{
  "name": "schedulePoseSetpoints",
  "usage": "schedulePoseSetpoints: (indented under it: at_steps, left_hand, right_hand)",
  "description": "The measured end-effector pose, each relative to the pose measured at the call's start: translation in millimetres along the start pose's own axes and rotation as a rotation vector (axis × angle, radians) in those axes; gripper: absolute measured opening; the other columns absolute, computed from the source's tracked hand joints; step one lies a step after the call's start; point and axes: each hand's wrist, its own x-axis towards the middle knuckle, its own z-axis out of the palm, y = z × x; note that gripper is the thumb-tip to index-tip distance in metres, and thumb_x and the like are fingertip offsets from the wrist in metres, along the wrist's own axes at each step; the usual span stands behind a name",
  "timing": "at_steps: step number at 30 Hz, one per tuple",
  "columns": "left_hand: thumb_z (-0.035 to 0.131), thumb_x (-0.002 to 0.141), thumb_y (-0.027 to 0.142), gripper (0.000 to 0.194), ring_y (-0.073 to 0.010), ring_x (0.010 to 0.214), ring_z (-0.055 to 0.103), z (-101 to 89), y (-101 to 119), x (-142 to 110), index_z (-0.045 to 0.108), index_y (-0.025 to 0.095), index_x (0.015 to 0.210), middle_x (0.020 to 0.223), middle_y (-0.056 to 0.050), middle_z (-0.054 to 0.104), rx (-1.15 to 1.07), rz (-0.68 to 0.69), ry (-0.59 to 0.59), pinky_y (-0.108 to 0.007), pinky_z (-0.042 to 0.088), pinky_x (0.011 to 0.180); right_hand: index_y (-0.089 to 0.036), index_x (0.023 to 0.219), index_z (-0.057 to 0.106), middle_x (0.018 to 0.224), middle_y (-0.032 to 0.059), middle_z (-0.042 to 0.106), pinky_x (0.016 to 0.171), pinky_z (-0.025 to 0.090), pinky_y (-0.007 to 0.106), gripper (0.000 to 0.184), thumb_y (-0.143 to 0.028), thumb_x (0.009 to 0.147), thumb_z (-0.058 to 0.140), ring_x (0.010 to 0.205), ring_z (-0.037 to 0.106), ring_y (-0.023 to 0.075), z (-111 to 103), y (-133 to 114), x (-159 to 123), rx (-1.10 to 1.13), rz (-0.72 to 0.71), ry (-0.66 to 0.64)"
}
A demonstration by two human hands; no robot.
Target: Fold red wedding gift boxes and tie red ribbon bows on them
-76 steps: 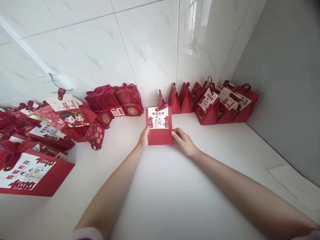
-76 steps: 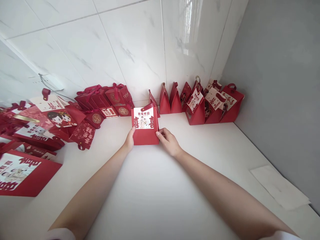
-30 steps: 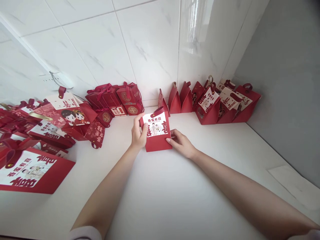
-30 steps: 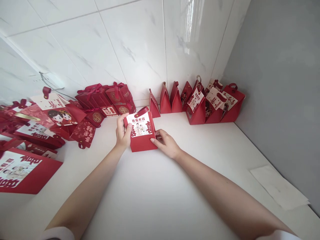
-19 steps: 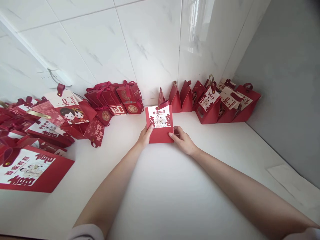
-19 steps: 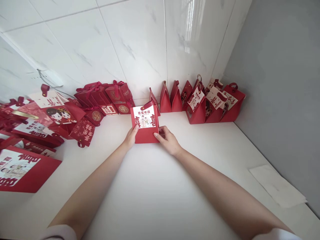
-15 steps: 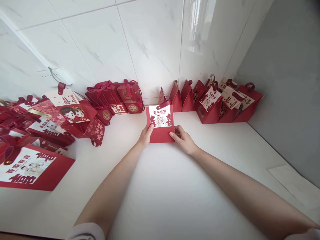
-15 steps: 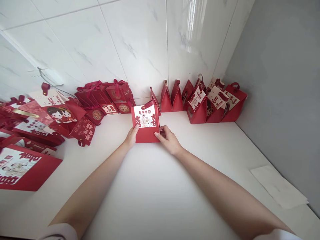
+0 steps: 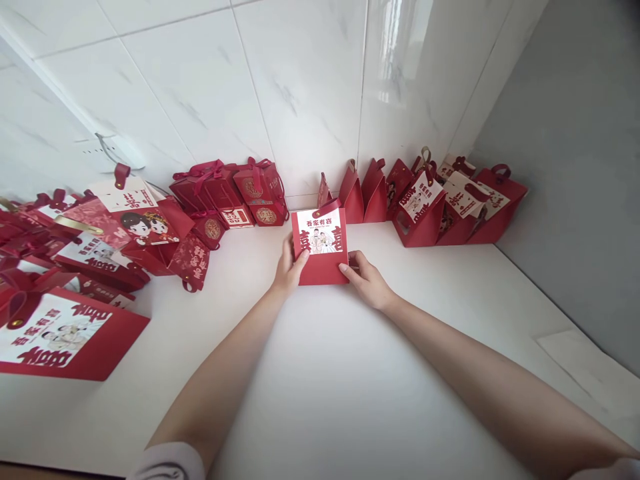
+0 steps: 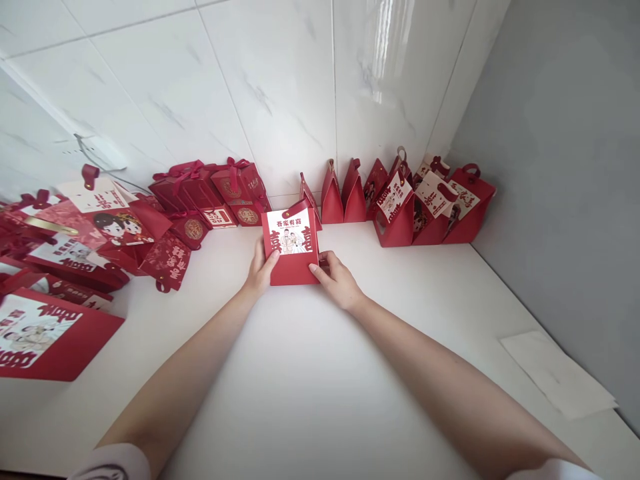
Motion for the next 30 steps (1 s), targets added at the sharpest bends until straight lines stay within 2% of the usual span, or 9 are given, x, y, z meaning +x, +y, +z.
schedulePoseSetpoints:
  at_steps: [2,4,6,9,13,18,20,24,30]
  left_hand:
    - [0.062,0.088,0.044,0.068,-0.0284,0.128,0.05,-8.5,17.1,7.5,0.034,0.025,0.148,0.145,-0.013,0.046,0.223,0.232,0.067,-0.04,0.044,0.103]
    - [0.061,0.089,0.038,0.062,-0.0287,0.131,0.047,-18.0,40.0,14.8,0.04,0.023,0.144,0.144,-0.013,0.047,0.502,0.442,0.104,-0.043,0.04,0.107]
    - [0.057,0.091,0.033,0.051,-0.0278,0.131,0.046,-23.7,64.5,18.6,0.046,0.022,0.14,0.14,-0.011,0.053,0.744,0.566,0.077,-0.045,0.034,0.111]
    - [0.054,0.092,0.03,0.047,-0.0263,0.129,0.049,-20.5,91.6,15.8,0.048,0.023,0.138,0.138,-0.01,0.055,0.928,0.66,0.015,-0.043,0.034,0.11]
    - [0.055,0.091,0.027,0.047,-0.0242,0.119,0.057,-6.3,96.6,7.3,0.046,0.023,0.137,0.131,-0.009,0.061,0.947,0.706,-0.044,-0.041,0.039,0.105]
    - [0.057,0.09,0.023,0.054,-0.0228,0.113,0.061,0.9,84.6,4.2,0.037,0.018,0.14,0.121,-0.01,0.067,0.841,0.682,-0.01,-0.042,0.037,0.105]
    - [0.057,0.089,0.022,0.052,-0.0227,0.11,0.062,1.0,82.8,4.1,0.039,0.018,0.138,0.119,-0.01,0.068,0.838,0.682,-0.001,-0.042,0.038,0.103]
    - [0.057,0.089,0.023,0.035,-0.0235,0.107,0.062,2.5,84.1,3.1,0.052,0.018,0.123,0.118,-0.009,0.067,0.895,0.676,-0.016,-0.04,0.039,0.097]
    - [0.054,0.091,0.026,0.021,-0.0232,0.108,0.061,6.2,95.1,0.5,0.059,0.021,0.11,0.117,-0.007,0.067,0.885,0.635,-0.058,-0.04,0.038,0.096]
  right_hand:
    - [-0.023,0.109,0.049,0.119,0.0055,0.061,0.089,0.052,0.036,0.035,-0.055,0.096,0.054,0.103,0.062,0.0218,0.8,-1.7,-0.7,0.007,-0.02,-0.02]
    - [-0.023,0.11,0.051,0.12,0.0055,0.06,0.091,0.051,0.036,0.034,-0.053,0.096,0.055,0.103,0.062,0.0216,1.6,-3.2,-1.6,-0.017,-0.051,-0.051]
    - [-0.023,0.112,0.053,0.121,0.0057,0.059,0.093,0.05,0.037,0.033,-0.051,0.095,0.058,0.105,0.061,0.0218,2.3,-4.3,-2.7,-0.079,-0.099,-0.084]
    - [-0.023,0.117,0.053,0.122,0.0056,0.058,0.096,0.048,0.038,0.034,-0.046,0.094,0.062,0.109,0.058,0.0224,3.0,-4.9,-4.2,-0.176,-0.184,-0.131]
    - [-0.024,0.119,0.053,0.121,0.0048,0.058,0.097,0.048,0.038,0.032,-0.043,0.094,0.063,0.11,0.057,0.0222,3.2,-5.3,-5.5,-0.196,-0.23,-0.158]
    - [-0.024,0.117,0.053,0.119,0.0044,0.059,0.097,0.047,0.038,0.032,-0.042,0.094,0.064,0.109,0.057,0.022,2.9,-4.8,-6.0,-0.185,-0.245,-0.156]
    - [-0.024,0.118,0.054,0.119,0.0042,0.059,0.097,0.047,0.038,0.032,-0.041,0.093,0.065,0.109,0.057,0.022,2.7,-4.5,-5.9,-0.178,-0.245,-0.158]
    - [-0.024,0.117,0.054,0.118,0.0044,0.059,0.097,0.047,0.037,0.032,-0.041,0.093,0.065,0.109,0.057,0.0219,2.6,-4.6,-5.7,-0.167,-0.249,-0.16]
    - [-0.023,0.117,0.054,0.116,0.0051,0.058,0.094,0.047,0.038,0.035,-0.042,0.091,0.067,0.106,0.057,0.0231,2.3,-6.0,-5.7,-0.235,-0.277,-0.154]
